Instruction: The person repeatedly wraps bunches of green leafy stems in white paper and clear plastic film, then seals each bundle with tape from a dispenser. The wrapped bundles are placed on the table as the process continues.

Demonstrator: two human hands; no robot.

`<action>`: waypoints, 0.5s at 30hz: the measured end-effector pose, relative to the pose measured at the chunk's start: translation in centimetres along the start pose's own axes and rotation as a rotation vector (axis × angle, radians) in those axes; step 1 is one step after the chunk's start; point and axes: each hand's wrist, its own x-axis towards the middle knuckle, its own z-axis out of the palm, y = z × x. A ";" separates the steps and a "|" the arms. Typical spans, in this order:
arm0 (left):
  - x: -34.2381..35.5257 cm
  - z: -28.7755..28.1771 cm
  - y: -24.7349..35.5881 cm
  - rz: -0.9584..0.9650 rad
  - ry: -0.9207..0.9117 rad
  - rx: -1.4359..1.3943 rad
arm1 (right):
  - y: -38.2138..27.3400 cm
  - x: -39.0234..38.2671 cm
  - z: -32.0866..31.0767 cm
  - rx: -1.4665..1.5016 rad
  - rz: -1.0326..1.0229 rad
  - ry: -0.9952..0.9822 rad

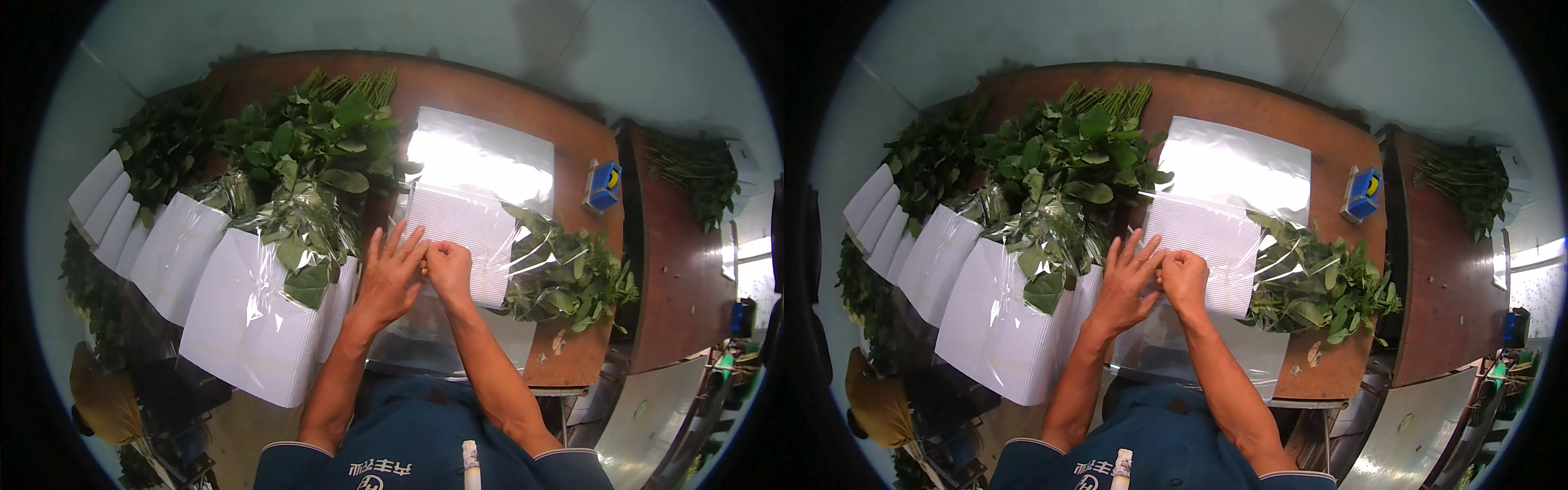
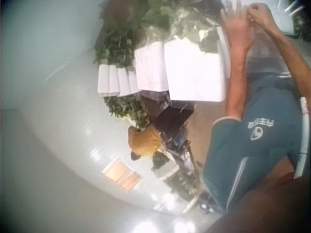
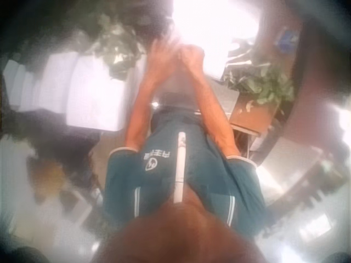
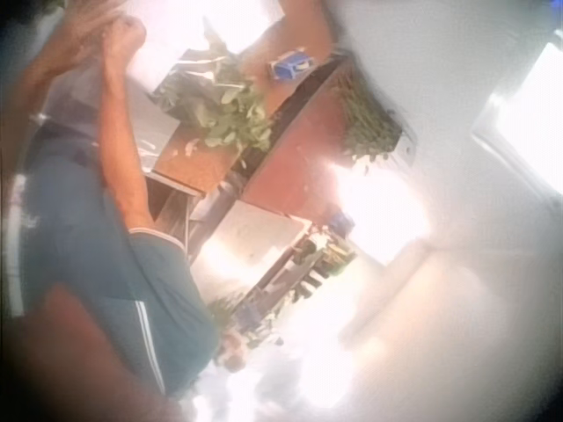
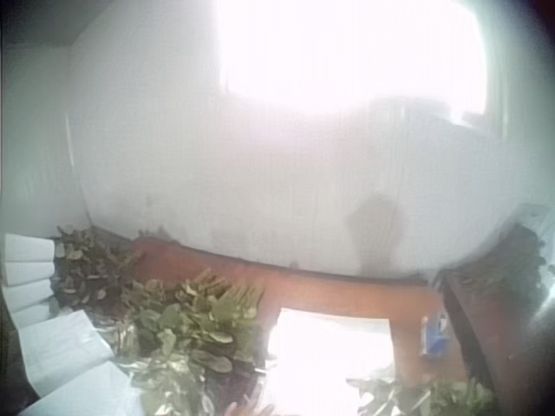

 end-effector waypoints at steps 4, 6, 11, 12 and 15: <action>1.0 0.1 -0.9 -0.011 -0.109 -0.033 | -0.1 -0.6 -0.1 0.062 0.003 -0.016; 0.8 -0.3 -0.8 -0.047 -0.158 -0.040 | 0.5 -0.6 -0.1 0.081 -0.001 -0.007; 0.7 0.5 -0.9 -0.119 -0.129 -0.026 | 1.5 -1.0 0.0 0.152 0.007 -0.048; 0.8 0.6 -0.9 -0.138 -0.120 -0.038 | 0.6 -2.2 0.1 0.180 0.019 -0.003; 0.9 0.9 -0.6 -0.181 -0.127 -0.043 | 1.2 -3.3 -0.4 0.202 0.047 0.000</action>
